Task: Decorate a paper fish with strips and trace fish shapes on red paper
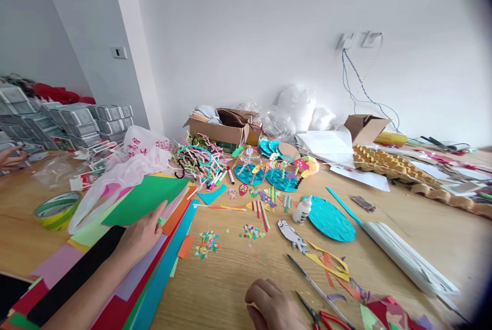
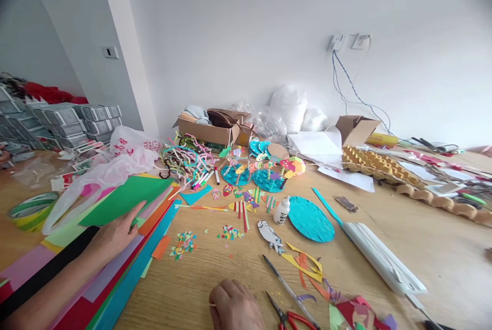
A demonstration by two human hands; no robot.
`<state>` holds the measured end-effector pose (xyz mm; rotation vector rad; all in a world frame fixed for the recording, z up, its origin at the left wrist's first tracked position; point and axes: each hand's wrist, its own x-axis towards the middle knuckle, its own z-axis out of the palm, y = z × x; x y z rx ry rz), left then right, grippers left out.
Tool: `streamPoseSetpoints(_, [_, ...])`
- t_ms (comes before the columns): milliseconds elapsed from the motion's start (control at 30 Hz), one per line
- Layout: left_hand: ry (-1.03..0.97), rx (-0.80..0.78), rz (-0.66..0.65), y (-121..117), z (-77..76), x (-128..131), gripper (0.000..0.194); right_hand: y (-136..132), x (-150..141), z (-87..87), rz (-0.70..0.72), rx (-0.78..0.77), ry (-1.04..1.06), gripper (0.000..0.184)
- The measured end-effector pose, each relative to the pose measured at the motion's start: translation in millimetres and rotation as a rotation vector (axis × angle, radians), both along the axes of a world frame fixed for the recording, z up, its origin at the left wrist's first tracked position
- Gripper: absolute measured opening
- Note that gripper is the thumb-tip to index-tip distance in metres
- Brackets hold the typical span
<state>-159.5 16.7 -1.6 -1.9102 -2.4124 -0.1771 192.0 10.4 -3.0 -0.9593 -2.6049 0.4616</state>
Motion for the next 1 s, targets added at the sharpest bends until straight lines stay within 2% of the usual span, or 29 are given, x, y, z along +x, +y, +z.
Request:
streamPoseSetpoints(200, [-0.048,0.090,-0.108,-8,-2.1,-8,0.063,3,-36,37.5,-0.042,-0.237,-0.050,0.022])
streamPoseSetpoints(333, [-0.080,0.127,-0.123,-13,-6.4,-16,0.057,6,-58,47.5,0.003,-0.333,-0.035,0.024])
streamPoseSetpoints(400, [-0.096,0.136,-0.083,-16,-8.9,-18,0.060,10,-69,46.4,0.021,-0.379,0.045,0.025])
streamPoseSetpoints(467, [-0.112,0.133,-0.039,-17,-10.8,-19,0.066,17,-83,42.4,-0.012,-0.504,0.190,0.024])
streamPoseSetpoints(533, [-0.126,0.123,-0.017,-19,-11.5,-20,0.069,26,-100,37.7,-0.105,-0.811,0.407,0.021])
streamPoseSetpoints(567, [-0.132,0.118,-0.018,-20,-11.4,-20,0.069,31,-110,35.7,-0.135,-1.068,0.557,0.021])
streamPoseSetpoints(600, [-0.137,0.113,-0.022,-20,-11.0,-20,0.068,36,-120,34.2,-0.130,-1.178,0.593,0.018])
streamPoseSetpoints(667, [-0.146,0.105,-0.029,-19,-9.7,-20,0.064,43,-141,32.5,-0.124,-1.306,0.676,0.018])
streamPoseSetpoints(800, [-0.157,0.102,-0.021,-14,-7.8,-23,0.060,47,-177,30.3,-0.135,-1.521,0.860,0.031])
streamPoseSetpoints(1000, [-0.185,0.100,-0.067,-11,-5.7,-29,0.066,39,-204,20.4,-0.240,-1.686,0.989,0.040])
